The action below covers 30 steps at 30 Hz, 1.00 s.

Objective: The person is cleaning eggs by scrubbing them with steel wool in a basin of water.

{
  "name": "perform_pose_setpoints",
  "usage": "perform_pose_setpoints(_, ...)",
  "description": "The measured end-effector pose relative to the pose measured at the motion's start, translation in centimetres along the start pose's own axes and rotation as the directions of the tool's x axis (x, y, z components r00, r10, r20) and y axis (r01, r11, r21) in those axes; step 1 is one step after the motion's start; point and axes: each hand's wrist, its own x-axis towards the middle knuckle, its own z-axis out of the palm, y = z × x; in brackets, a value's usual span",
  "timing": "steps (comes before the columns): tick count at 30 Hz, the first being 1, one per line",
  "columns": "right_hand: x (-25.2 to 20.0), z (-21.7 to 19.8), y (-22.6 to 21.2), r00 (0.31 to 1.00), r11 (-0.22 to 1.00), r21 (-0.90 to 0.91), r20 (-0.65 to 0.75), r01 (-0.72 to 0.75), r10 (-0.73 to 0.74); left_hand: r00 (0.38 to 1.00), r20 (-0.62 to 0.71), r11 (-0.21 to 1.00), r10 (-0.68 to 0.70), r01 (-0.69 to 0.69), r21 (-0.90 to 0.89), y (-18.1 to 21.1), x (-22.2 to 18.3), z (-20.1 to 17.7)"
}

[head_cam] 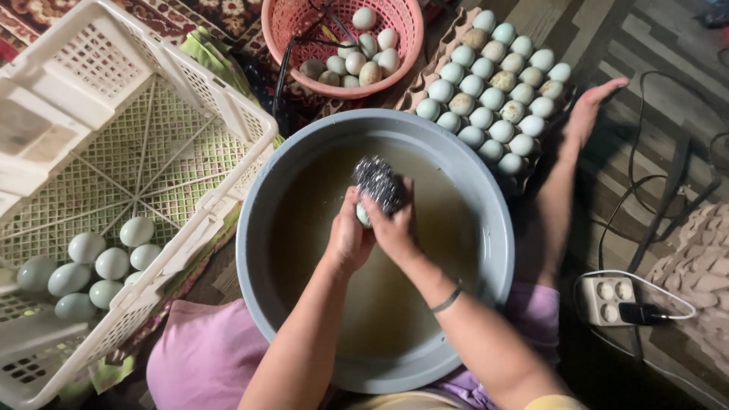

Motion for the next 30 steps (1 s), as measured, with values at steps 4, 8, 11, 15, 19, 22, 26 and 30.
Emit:
perform_pose_setpoints(4,2.7,0.9,3.9,0.937,0.914,0.229,-0.021,-0.335,0.349,0.97,0.243,0.979,-0.005,0.054,-0.199,-2.1,2.9,-1.5)
perform_pose_setpoints(8,3.5,-1.4,6.2,0.972,0.985,-0.076,0.169,-0.153,0.164,0.961,0.268,0.932,-0.064,0.154,-0.327,-1.6,3.1,-1.6)
perform_pose_setpoints(11,4.5,-3.0,5.9,0.911,0.723,-0.691,0.302,0.005,0.281,0.973,0.217,0.92,-0.078,0.154,-0.361,-2.2,4.6,-2.2)
perform_pose_setpoints(15,4.0,-2.1,10.0,0.883,0.843,-0.501,0.282,-0.198,0.375,0.978,0.162,0.92,-0.13,0.18,-0.348,-3.4,6.2,-3.6)
perform_pose_setpoints(19,4.1,-0.8,13.9,0.933,0.919,-0.321,0.195,-0.23,0.302,0.977,0.136,0.909,-0.162,0.201,-0.365,-3.2,6.3,-3.8)
perform_pose_setpoints(22,3.5,0.6,13.5,0.988,0.986,0.058,0.031,-0.154,0.152,0.98,0.13,0.882,-0.148,0.191,-0.431,-2.8,6.3,-3.9)
perform_pose_setpoints(26,-0.1,1.7,8.0,0.959,0.967,-0.066,0.125,-0.247,0.254,0.987,0.109,0.876,-0.122,0.158,-0.455,-5.1,9.0,-4.4)
perform_pose_setpoints(30,0.3,2.9,7.5,0.975,0.996,0.027,0.207,-0.087,0.079,0.999,0.007,0.989,-0.052,0.052,-0.136,-4.5,6.1,-2.8)
